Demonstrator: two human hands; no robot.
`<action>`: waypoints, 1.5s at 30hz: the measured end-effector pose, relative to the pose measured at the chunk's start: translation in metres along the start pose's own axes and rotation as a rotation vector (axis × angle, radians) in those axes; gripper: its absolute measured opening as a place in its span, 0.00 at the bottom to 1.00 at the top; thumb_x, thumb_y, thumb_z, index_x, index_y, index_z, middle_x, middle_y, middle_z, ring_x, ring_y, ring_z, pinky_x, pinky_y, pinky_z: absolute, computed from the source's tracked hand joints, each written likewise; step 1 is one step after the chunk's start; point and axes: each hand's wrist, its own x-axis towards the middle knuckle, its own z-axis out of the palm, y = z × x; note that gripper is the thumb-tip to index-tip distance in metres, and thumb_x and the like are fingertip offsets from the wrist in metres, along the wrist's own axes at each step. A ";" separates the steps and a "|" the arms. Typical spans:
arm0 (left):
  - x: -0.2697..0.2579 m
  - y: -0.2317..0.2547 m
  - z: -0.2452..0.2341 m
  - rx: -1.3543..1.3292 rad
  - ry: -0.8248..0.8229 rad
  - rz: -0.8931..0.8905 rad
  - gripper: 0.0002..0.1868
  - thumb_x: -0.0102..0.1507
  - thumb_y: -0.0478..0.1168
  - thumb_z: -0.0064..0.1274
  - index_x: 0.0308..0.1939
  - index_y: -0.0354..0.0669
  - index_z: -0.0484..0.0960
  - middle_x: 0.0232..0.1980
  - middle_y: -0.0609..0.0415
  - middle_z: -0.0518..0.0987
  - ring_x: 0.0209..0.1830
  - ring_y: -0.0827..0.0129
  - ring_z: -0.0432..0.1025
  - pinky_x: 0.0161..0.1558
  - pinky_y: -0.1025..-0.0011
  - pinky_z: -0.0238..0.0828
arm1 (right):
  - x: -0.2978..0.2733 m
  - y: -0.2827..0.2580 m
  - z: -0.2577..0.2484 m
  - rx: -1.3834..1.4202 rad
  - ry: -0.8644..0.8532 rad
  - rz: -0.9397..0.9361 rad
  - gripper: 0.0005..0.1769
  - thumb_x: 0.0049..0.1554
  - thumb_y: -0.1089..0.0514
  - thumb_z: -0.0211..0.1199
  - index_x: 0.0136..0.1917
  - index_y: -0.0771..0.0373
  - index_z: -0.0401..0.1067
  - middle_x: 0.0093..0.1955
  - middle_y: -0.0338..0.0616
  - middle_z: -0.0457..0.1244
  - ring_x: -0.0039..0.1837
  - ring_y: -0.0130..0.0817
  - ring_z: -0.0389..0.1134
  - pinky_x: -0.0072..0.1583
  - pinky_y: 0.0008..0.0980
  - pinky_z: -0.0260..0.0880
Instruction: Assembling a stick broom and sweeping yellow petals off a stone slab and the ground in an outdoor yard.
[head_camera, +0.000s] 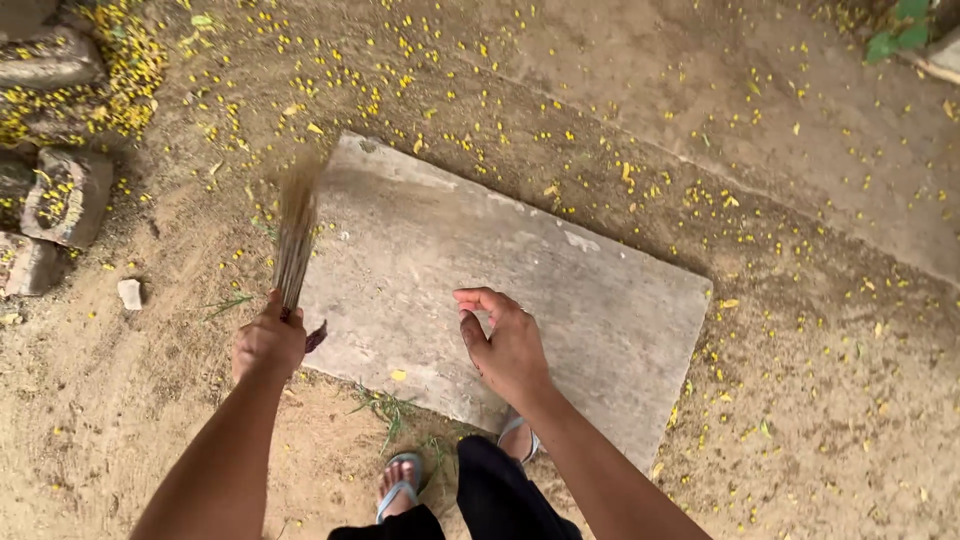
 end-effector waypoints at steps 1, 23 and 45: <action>-0.021 0.016 -0.020 -0.010 0.009 -0.004 0.34 0.71 0.61 0.35 0.79 0.64 0.50 0.43 0.48 0.78 0.21 0.69 0.71 0.20 0.68 0.71 | 0.008 -0.008 -0.003 -0.003 -0.001 -0.013 0.17 0.58 0.60 0.61 0.61 0.56 0.75 0.58 0.40 0.72 0.59 0.36 0.73 0.61 0.40 0.72; -0.113 -0.003 -0.025 0.181 -0.346 0.178 0.29 0.73 0.62 0.29 0.80 0.83 0.50 0.42 0.49 0.79 0.24 0.72 0.68 0.25 0.74 0.68 | 0.000 -0.052 0.059 -0.074 0.065 -0.258 0.18 0.58 0.58 0.65 0.62 0.54 0.72 0.57 0.44 0.70 0.60 0.44 0.72 0.63 0.41 0.70; -0.083 -0.058 -0.082 0.324 -0.104 0.118 0.28 0.76 0.59 0.31 0.80 0.75 0.45 0.46 0.45 0.79 0.29 0.66 0.67 0.28 0.68 0.70 | -0.007 -0.025 0.101 -0.161 -0.216 -0.147 0.17 0.58 0.51 0.62 0.59 0.56 0.74 0.55 0.40 0.72 0.58 0.38 0.73 0.59 0.40 0.72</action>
